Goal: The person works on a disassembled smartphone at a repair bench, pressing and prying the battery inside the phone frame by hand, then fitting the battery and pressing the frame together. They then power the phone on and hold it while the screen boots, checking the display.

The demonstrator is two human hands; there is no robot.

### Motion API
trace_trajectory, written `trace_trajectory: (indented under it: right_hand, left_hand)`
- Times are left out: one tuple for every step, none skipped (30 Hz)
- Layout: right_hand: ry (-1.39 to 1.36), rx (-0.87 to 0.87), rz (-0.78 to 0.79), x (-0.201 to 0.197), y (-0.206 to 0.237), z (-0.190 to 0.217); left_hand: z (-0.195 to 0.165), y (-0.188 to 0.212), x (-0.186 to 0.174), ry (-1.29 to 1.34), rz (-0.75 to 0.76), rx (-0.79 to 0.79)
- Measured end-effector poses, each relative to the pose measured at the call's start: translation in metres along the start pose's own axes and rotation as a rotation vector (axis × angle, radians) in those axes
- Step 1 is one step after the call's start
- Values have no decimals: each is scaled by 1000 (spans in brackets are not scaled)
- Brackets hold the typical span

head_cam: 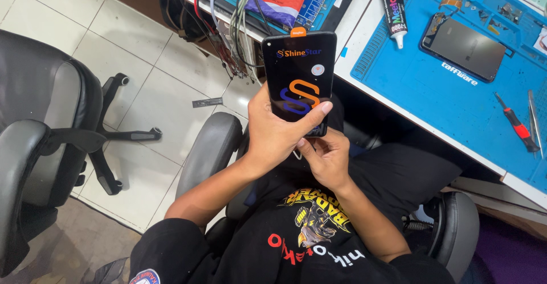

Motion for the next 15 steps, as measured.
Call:
trace_trajectory:
  right_hand:
    - [5, 2, -4, 0, 0, 0]
    - [10, 4, -8, 0, 0, 0]
    - [15, 7, -13, 0, 0, -1]
    - [11, 4, -9, 0, 0, -1]
    - [7, 3, -6, 0, 1, -1]
    - [2, 2, -3, 0, 1, -1]
    - [0, 1, -5, 0, 1, -2]
    - [-3, -1, -6, 0, 2, -2]
    - [-5, -4, -7, -1, 2, -2]
    - [-4, -4, -7, -1, 2, -2]
    - [-3, -5, -7, -1, 2, -3]
    - [-3, -4, -6, -1, 2, -3]
    - [-7, 0, -8, -2, 2, -4]
    - [-11, 4, -9, -2, 2, -4]
    - [-14, 8, -10, -2, 2, -4]
  left_hand:
    - [0, 0, 0, 3, 0, -1]
    - [0, 0, 0, 5, -1, -3]
    - [0, 0, 0, 9, 1, -4]
    - [0, 0, 0, 13, 2, -5]
    - [1, 1, 0, 17, 4, -8]
    - [1, 1, 0, 13, 3, -7]
    - [2, 1, 0, 9, 3, -6]
    - [2, 1, 0, 6, 2, -3]
    - [2, 1, 1, 17, 4, -4]
    - [2, 1, 1, 28, 5, -6]
    - [2, 2, 1, 39, 6, -7]
    - [2, 2, 1, 25, 3, -7]
    - [2, 1, 1, 12, 1, -6]
    - [2, 1, 1, -1, -2, -5]
    - [2, 1, 1, -2, -1, -4]
Point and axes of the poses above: each hand's wrist, its own y-axis away from the middle knuckle, its own x-axis out of the palm, z = x × y, the point moved 2 cm from there along -y, towards the middle knuckle, and after that the axes turned 4 degrees about y, right-handed, at the moved point
